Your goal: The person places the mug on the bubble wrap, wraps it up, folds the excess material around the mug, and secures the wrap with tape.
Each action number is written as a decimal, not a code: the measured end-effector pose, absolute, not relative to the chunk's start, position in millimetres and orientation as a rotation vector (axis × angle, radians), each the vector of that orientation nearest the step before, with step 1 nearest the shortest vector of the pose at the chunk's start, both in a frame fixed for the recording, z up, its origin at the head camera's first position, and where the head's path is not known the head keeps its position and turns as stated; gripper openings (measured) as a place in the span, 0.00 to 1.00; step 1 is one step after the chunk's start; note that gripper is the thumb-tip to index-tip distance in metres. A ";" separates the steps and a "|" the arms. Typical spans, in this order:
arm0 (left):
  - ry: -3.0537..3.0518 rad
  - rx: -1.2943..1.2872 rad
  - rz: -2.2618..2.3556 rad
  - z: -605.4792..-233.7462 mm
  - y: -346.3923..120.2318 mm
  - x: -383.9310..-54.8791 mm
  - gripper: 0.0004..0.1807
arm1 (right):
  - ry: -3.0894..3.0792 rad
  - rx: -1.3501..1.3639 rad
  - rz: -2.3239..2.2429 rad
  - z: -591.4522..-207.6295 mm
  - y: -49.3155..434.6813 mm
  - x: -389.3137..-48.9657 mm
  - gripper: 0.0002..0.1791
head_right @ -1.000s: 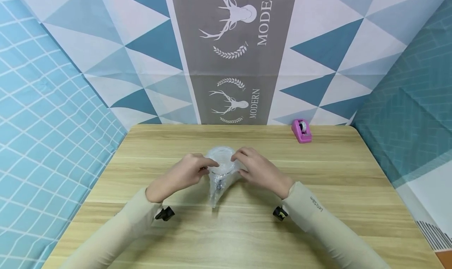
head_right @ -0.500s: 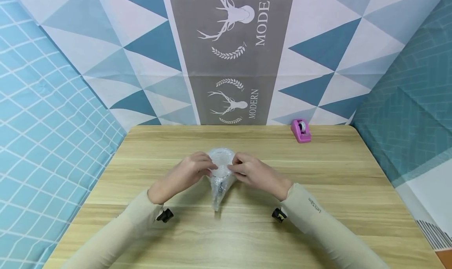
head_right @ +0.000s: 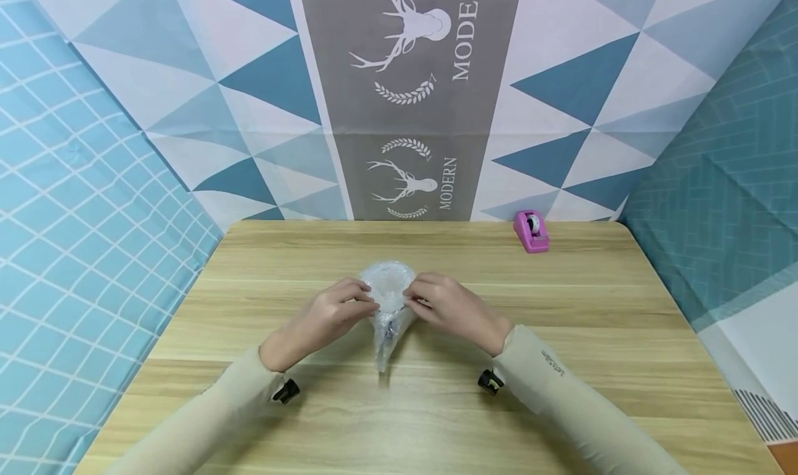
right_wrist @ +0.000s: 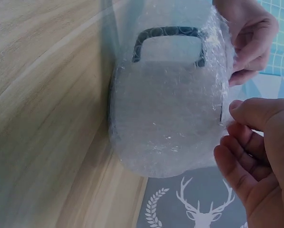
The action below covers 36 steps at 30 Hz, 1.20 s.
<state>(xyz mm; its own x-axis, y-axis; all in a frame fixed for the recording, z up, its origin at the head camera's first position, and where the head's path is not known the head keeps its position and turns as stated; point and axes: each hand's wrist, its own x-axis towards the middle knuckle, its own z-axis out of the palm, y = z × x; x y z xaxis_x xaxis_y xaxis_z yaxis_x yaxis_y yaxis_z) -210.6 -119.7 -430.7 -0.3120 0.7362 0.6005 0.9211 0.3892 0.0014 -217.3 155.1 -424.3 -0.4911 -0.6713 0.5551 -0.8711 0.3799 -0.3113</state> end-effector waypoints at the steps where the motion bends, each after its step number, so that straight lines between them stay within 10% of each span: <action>1: -2.134 -1.414 -0.476 -430.9 -118.7 -210.4 0.07 | -2.300 1.354 0.829 -424.6 154.2 -217.4 0.06; 36: -2.168 -1.137 -0.176 -430.1 -93.3 -171.5 0.19 | -2.331 1.436 0.811 -426.0 140.5 -216.6 0.07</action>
<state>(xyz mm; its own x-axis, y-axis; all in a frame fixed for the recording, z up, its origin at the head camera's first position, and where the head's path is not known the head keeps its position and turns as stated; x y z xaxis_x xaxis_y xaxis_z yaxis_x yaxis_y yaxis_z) -171.5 -93.3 -430.1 -0.3928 0.6801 0.6191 0.7711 0.6104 -0.1813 -216.6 140.5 -426.0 -0.4640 -0.7243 0.5100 -0.8844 0.3464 -0.3128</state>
